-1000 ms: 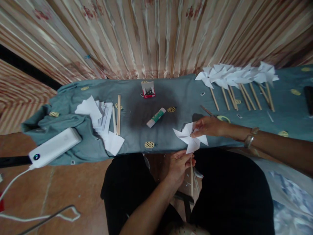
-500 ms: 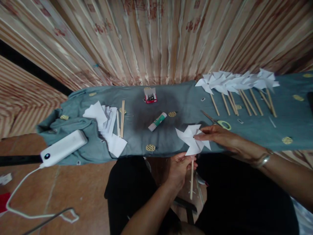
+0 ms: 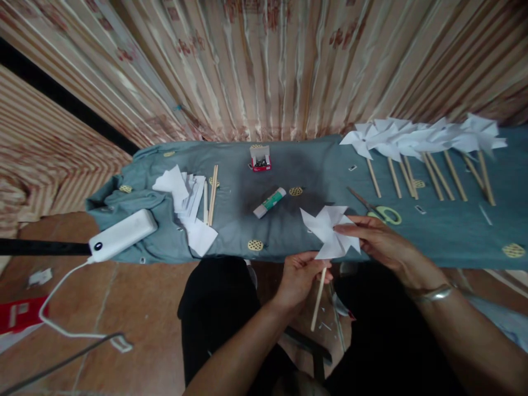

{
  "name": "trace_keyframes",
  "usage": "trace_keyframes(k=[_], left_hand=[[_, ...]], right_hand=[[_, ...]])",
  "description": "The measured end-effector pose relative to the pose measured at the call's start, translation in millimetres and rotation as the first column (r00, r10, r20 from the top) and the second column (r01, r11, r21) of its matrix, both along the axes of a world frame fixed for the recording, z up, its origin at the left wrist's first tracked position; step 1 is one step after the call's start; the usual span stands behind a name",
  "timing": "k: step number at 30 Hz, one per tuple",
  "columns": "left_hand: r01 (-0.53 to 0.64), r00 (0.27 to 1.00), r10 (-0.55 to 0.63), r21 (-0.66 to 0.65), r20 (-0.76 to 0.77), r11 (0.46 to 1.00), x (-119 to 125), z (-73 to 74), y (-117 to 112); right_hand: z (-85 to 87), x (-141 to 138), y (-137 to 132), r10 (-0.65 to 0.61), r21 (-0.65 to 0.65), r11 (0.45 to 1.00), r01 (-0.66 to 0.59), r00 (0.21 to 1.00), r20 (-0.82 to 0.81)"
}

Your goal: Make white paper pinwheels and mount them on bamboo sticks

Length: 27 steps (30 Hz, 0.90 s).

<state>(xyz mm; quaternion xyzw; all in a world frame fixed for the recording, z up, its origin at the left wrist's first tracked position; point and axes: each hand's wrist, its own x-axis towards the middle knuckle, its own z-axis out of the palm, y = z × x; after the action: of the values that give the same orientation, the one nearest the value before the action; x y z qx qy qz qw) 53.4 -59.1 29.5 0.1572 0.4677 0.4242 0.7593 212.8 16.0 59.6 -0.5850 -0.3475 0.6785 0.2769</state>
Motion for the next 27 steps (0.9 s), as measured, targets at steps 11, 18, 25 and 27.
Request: trace_keyframes(k=[11, 18, 25, 27], left_hand=[[0.071, 0.994, -0.061, 0.111, -0.091, 0.991, 0, 18.6, 14], [0.168, 0.985, -0.162, 0.142, -0.053, 0.976, 9, 23.1, 37], [0.215, 0.975, -0.207, 0.102, -0.079, 0.971, 23, 19.6, 62], [0.207, 0.977, -0.201, 0.098, -0.067, 0.973, 25, 17.5, 64]], right_hand=[[10.5, 7, -2, -0.054, 0.075, 0.996, 0.055, 0.998, -0.021], [12.3, 22, 2, -0.165, 0.067, 0.983, 0.173, 0.98, -0.113], [11.6, 33, 7, -0.222, 0.12, 0.967, 0.223, 0.975, -0.022], [11.0, 33, 10, -0.244, 0.15, 0.959, 0.239, 0.97, 0.012]])
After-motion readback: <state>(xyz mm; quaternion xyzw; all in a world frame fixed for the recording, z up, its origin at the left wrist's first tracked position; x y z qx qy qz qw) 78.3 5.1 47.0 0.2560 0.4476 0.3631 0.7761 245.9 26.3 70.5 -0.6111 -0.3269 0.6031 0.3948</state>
